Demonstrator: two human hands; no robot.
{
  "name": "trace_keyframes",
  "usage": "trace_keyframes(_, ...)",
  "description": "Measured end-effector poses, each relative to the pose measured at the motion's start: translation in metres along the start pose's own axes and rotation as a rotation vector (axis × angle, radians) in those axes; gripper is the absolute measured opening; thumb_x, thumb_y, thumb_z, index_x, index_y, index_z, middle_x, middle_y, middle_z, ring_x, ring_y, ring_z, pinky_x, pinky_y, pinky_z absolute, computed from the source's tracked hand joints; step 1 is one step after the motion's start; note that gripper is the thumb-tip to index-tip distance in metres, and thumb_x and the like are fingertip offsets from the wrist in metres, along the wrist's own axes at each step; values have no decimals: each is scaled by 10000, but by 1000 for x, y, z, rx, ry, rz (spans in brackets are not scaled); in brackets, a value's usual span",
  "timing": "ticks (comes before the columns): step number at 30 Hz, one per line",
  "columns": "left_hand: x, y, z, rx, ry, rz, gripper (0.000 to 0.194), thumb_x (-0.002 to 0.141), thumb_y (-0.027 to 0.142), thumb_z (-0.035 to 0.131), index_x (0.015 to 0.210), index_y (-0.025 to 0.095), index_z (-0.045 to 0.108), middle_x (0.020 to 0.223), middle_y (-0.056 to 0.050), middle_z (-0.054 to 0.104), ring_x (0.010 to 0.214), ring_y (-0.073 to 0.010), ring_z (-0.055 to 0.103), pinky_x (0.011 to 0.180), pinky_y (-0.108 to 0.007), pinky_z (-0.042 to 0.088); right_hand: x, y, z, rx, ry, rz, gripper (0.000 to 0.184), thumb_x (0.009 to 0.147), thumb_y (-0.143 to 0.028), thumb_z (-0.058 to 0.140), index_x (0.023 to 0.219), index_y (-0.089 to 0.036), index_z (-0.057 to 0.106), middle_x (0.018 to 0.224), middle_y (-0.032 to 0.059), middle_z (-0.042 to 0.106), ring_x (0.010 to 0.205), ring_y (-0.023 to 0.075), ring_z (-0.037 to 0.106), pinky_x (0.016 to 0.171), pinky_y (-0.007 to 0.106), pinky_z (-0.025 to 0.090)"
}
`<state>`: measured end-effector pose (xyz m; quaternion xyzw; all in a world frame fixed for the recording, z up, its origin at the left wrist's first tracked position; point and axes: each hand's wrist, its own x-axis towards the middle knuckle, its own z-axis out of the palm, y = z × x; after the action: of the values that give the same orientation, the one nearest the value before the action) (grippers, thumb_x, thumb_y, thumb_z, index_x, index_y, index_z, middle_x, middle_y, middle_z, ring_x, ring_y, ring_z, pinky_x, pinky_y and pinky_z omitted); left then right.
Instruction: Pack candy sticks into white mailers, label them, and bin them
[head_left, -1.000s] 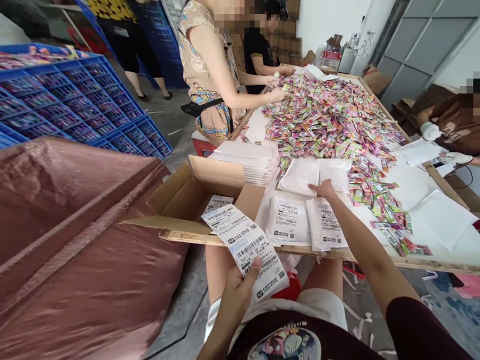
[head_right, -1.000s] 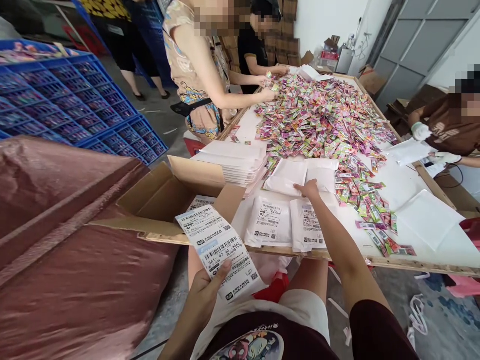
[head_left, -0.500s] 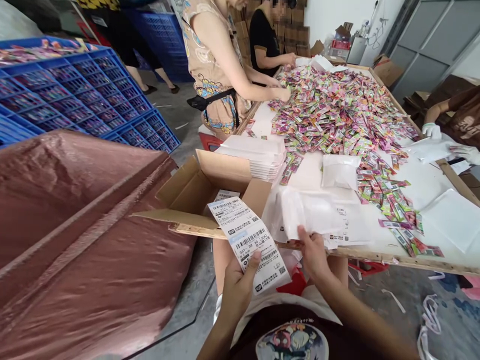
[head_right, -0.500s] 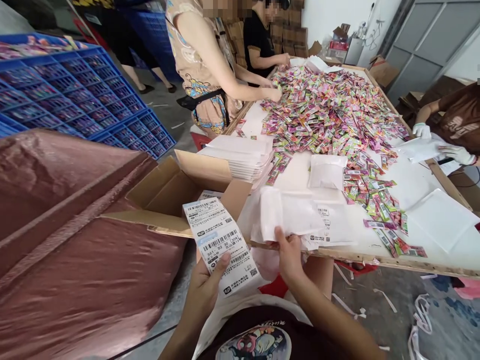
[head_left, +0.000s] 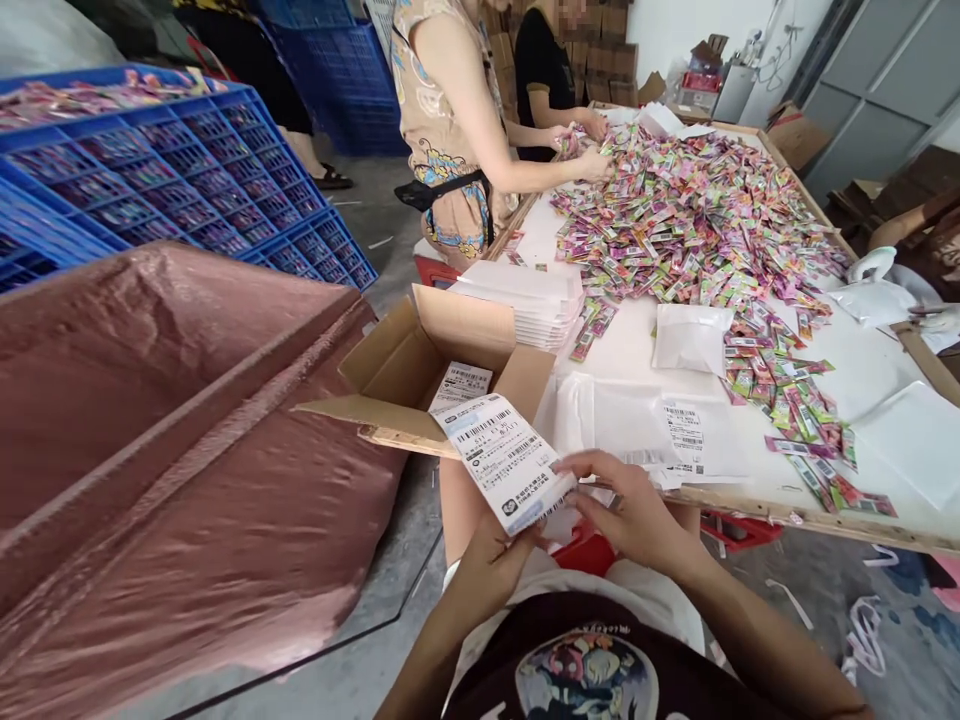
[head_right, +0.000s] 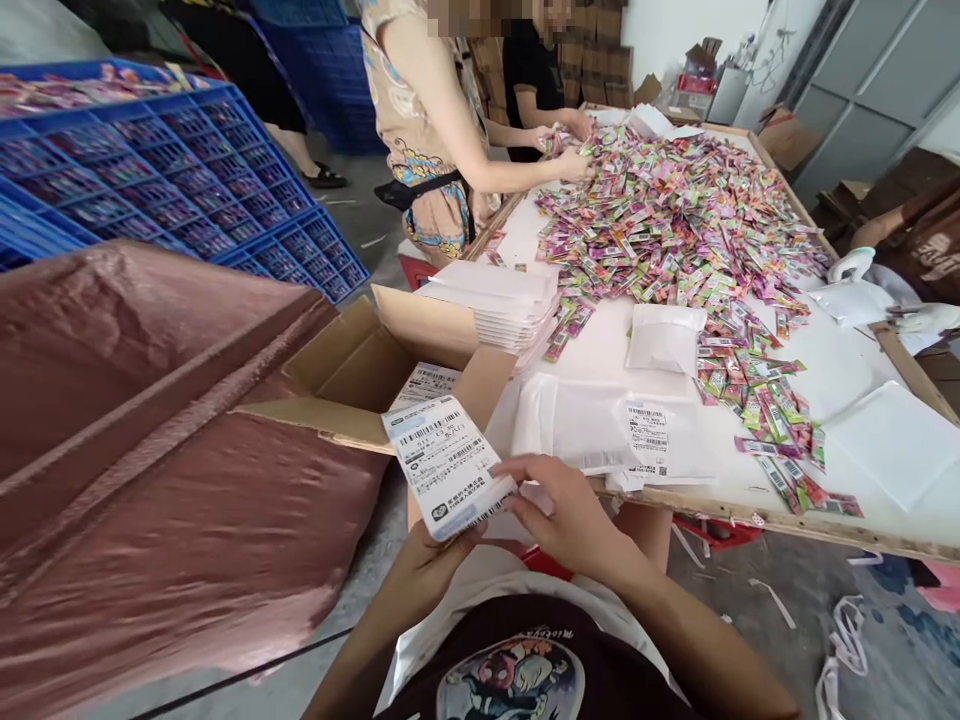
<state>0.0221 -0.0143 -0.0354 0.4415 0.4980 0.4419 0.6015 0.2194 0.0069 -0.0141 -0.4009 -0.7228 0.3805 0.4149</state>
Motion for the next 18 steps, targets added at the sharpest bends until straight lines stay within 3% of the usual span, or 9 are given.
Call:
trace_keyframes(4, 1, 5, 0, -366, 57, -87, 556, 625, 577, 798, 1004, 171, 776, 1102, -134, 774, 1152, -389, 653, 1013, -491, 499, 7, 5, 13, -152, 17, -239, 197, 958, -162, 492, 1017, -247, 659, 928, 46, 711, 891, 180, 647, 791, 338, 528)
trace_keyframes(8, 8, 7, 5, -516, 280, -212, 491, 683, 439, 794, 1043, 112, 726, 1075, -152, 774, 1127, -363, 673, 980, -469, 530, 3, -6, 16, -181, -48, -321, 157, 958, -175, 503, 894, -237, 632, 863, 51, 665, 870, 192, 603, 770, 346, 510)
trace_keyframes(10, 13, 5, 4, -513, 393, -197, 475, 711, 390, 771, 1088, 109, 702, 1058, -144, 779, 1142, -344, 669, 974, -446, 538, 5, -17, -2, -90, -13, -290, 150, 965, -215, 497, 847, -232, 589, 859, 54, 618, 861, 190, 580, 742, 335, 495)
trace_keyframes(13, 17, -1, -3, -495, 515, -113, 468, 742, 382, 746, 1145, 155, 680, 1078, -100, 781, 1204, -301, 637, 996, -396, 528, 23, -21, -43, 110, 291, -200, 160, 979, -320, 481, 842, -240, 501, 824, 39, 546, 805, 182, 549, 712, 324, 463)
trace_keyframes(15, 17, -7, -8, -482, 550, -100, 469, 726, 367, 773, 1147, 182, 681, 1090, -77, 780, 1206, -285, 638, 1008, -384, 522, 43, -5, -63, 138, 519, -120, 180, 963, -365, 495, 837, -242, 458, 793, 20, 507, 751, 172, 515, 691, 313, 437)
trace_keyframes(16, 16, -10, -11, -473, 547, -109, 473, 713, 366, 790, 1138, 184, 686, 1081, -76, 783, 1186, -290, 651, 1005, -394, 525, 54, 8, -67, 105, 570, -64, 183, 942, -371, 517, 834, -240, 447, 779, 9, 491, 723, 166, 495, 677, 305, 423)
trace_keyframes(18, 12, -17, -16, -416, 513, -145, 483, 690, 406, 813, 1101, 176, 705, 1035, -93, 792, 1130, -320, 682, 983, -437, 539, 74, 42, -65, -18, 528, 89, 183, 882, -349, 568, 828, -234, 437, 743, -13, 466, 669, 155, 453, 647, 292, 397)
